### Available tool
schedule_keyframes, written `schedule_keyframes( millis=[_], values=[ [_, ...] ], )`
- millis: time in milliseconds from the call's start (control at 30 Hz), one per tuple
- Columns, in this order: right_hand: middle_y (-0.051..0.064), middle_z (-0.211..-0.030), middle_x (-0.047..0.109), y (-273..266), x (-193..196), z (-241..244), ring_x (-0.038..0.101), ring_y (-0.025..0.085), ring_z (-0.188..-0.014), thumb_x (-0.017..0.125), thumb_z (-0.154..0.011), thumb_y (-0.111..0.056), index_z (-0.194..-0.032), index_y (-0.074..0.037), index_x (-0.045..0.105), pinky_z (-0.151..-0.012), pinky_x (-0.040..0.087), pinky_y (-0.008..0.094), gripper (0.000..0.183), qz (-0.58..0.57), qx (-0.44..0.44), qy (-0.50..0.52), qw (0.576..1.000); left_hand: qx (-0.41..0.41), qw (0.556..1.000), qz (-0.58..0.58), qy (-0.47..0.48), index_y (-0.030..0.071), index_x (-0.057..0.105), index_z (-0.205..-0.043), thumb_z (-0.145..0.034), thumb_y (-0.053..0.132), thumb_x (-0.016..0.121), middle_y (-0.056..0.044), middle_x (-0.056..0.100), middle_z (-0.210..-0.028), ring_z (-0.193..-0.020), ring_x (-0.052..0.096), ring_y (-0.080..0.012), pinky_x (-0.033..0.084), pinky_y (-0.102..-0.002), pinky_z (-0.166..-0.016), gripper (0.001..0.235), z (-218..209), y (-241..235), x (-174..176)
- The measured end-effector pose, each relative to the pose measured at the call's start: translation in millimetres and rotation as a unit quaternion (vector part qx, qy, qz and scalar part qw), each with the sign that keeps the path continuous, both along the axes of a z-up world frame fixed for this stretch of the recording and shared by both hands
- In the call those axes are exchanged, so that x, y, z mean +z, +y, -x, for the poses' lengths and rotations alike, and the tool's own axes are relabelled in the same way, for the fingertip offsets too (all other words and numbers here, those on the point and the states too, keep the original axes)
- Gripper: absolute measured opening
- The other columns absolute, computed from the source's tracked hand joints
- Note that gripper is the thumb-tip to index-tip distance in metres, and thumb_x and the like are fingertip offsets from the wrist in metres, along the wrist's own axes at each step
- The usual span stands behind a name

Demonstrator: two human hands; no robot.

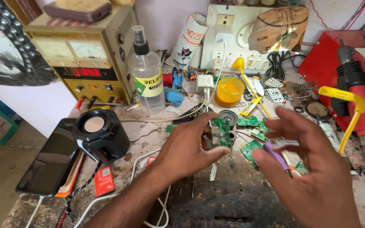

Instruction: The person cleans a small green circuit board with a spray and a toothbrush, then uses a hot air gun to heat the board. The person handles the board and tools throughout the process.

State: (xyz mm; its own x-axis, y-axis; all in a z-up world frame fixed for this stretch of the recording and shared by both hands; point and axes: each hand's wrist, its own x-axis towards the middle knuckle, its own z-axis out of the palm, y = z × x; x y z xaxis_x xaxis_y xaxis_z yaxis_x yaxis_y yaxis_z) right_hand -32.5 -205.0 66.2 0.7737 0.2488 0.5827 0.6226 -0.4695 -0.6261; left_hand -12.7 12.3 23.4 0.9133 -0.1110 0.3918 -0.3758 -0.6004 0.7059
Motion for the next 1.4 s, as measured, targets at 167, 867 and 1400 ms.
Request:
schedule_keyframes(
  millis=[167, 867, 1400],
  values=[
    [0.012, -0.122, 0.075, 88, 66, -58, 0.074, 0.016, -0.111, 0.079, -0.099, -0.025, -0.134, -0.004, 0.064, -0.096, 0.059, 0.031, 0.043, 0.005, 0.187, -0.156, 0.970, 0.126, 0.989, 0.061, -0.049, 0.007, 0.057, -0.135, -0.072, 0.034, 0.088, -0.011, 0.073, -0.101, -0.082, 0.072, -0.0270, 0.057, -0.041, -0.073, 0.075, 0, 9, 4],
    [0.004, -0.080, 0.073, 224, 59, -203, 0.069, 0.008, -0.071, 0.093, -0.078, -0.024, -0.100, -0.002, 0.071, -0.064, 0.056, 0.026, 0.037, 0.083, 0.224, -0.089, 0.967, 0.228, 0.930, -0.044, -0.285, 0.013, 0.072, -0.124, -0.061, 0.036, 0.101, -0.031, 0.009, -0.164, -0.153, 0.015, -0.0511, 0.016, -0.058, -0.126, 0.073, -46, 89, -3],
    [0.007, -0.075, 0.071, 207, 93, -190, 0.063, 0.011, -0.066, 0.089, -0.086, -0.027, -0.106, -0.002, 0.072, -0.060, 0.051, 0.029, 0.036, 0.196, 0.264, -0.054, 0.943, 0.225, 0.932, -0.038, -0.282, 0.012, 0.075, -0.119, -0.058, 0.035, 0.100, -0.027, 0.030, -0.156, -0.147, 0.028, -0.0454, 0.028, -0.054, -0.121, 0.070, -48, 86, -3]
  ],
)
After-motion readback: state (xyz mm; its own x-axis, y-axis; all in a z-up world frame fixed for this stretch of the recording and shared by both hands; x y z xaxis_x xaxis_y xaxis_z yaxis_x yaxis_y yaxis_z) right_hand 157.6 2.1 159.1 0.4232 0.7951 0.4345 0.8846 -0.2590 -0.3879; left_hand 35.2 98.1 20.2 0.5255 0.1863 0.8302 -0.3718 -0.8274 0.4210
